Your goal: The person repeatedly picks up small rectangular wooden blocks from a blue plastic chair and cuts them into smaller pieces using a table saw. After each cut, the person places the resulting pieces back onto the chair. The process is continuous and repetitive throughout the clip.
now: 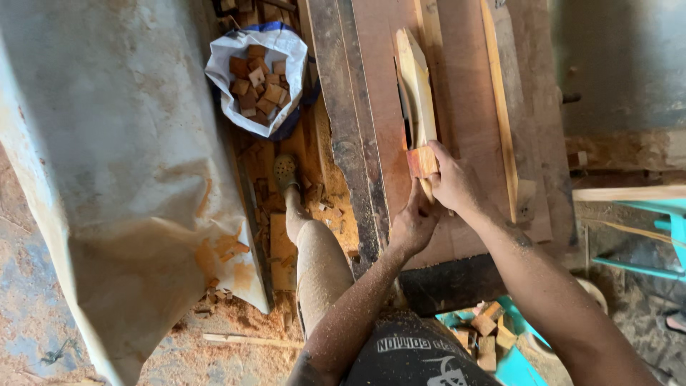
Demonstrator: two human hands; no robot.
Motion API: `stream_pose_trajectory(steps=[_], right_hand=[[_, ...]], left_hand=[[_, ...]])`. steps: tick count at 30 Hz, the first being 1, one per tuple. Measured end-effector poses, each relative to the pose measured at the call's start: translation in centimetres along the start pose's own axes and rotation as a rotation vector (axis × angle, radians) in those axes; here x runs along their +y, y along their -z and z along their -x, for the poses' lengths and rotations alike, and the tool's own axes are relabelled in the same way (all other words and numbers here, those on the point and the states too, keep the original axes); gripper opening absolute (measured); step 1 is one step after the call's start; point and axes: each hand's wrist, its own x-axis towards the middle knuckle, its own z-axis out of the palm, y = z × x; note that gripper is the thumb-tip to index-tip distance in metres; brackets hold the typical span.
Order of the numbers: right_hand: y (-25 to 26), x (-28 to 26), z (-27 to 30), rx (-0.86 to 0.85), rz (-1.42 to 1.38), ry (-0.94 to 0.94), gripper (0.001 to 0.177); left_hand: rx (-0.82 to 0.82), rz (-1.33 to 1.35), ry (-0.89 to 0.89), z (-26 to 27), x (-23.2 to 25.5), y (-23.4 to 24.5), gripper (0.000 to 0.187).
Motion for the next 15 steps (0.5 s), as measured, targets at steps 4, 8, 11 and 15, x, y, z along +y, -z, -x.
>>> stream_pose_trajectory(steps=[4,8,11,15], right_hand=[[-0.1,0.2,-1.6,0.07,0.018,0.041,0.071],[-0.3,0.6,-3.1,0.098,-0.029,0.095,0.067],[-0.1,0.7,-4.7,0.095,-0.041,0.117,0.066],[0.6,0.6,-7.1,0.154,-0.034,0.172,0.065]], left_hand=[[-0.06,0.062,0.194,1.5,2.0,0.5,0.087],[-0.105,0.069,0.121,4.4,1.7,0.2,0.08],[-0.191,0.111,0.057,5.8,0.5,-0.2,0.064],[-0.284,0.016,-0.066,7.4,-1.1,-1.0,0.044]])
